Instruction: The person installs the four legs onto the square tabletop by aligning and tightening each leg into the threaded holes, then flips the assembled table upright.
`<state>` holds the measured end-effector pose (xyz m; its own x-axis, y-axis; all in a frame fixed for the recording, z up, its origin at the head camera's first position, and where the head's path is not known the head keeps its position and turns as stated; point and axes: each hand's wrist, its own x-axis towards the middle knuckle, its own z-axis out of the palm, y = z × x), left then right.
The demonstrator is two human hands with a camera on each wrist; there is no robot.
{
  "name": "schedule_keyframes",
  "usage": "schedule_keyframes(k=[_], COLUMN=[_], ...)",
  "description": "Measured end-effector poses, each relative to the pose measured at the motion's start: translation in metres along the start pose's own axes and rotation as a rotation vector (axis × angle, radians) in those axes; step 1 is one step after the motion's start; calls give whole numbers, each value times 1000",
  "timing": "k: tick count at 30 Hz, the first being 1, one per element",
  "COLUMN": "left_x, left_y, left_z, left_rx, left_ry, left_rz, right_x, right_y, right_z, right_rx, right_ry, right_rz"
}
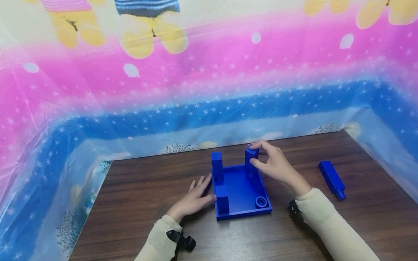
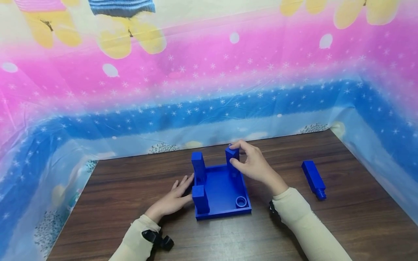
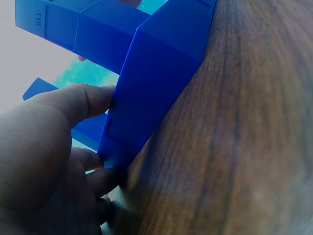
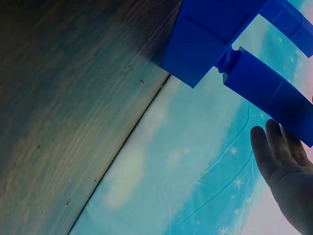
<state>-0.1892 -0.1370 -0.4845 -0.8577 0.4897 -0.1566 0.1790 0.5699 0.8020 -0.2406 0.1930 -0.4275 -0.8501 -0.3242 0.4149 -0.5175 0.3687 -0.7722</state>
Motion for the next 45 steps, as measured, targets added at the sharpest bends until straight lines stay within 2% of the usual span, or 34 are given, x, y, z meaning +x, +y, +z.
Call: schedule_keyframes(k=[6, 15, 19, 24, 30, 37, 45], left_x=[1, 14, 15, 12, 5, 1, 0], left_y=[-4, -27, -30, -26, -10, -1, 0], left_z=[1, 6, 7, 6, 3, 1, 1], left_rx=[-1, -11, -13, -11, 4, 19, 5], left_ry=[9, 13, 17, 17, 17, 10, 7], left_rz=[9, -4, -1, -8, -9, -30, -12], right_x=[1, 2, 3, 3, 2, 3, 3], right_y=[-1, 1, 2, 3, 4, 4, 8], right_z=[-1, -1, 1, 5, 9, 11, 1], right_rx=[-9, -39, -65, -119, -211, -291, -263], right_ry=[2, 26, 54, 97, 157, 183, 131], right_rz=[-34, -98, -142, -184, -224, -294, -241])
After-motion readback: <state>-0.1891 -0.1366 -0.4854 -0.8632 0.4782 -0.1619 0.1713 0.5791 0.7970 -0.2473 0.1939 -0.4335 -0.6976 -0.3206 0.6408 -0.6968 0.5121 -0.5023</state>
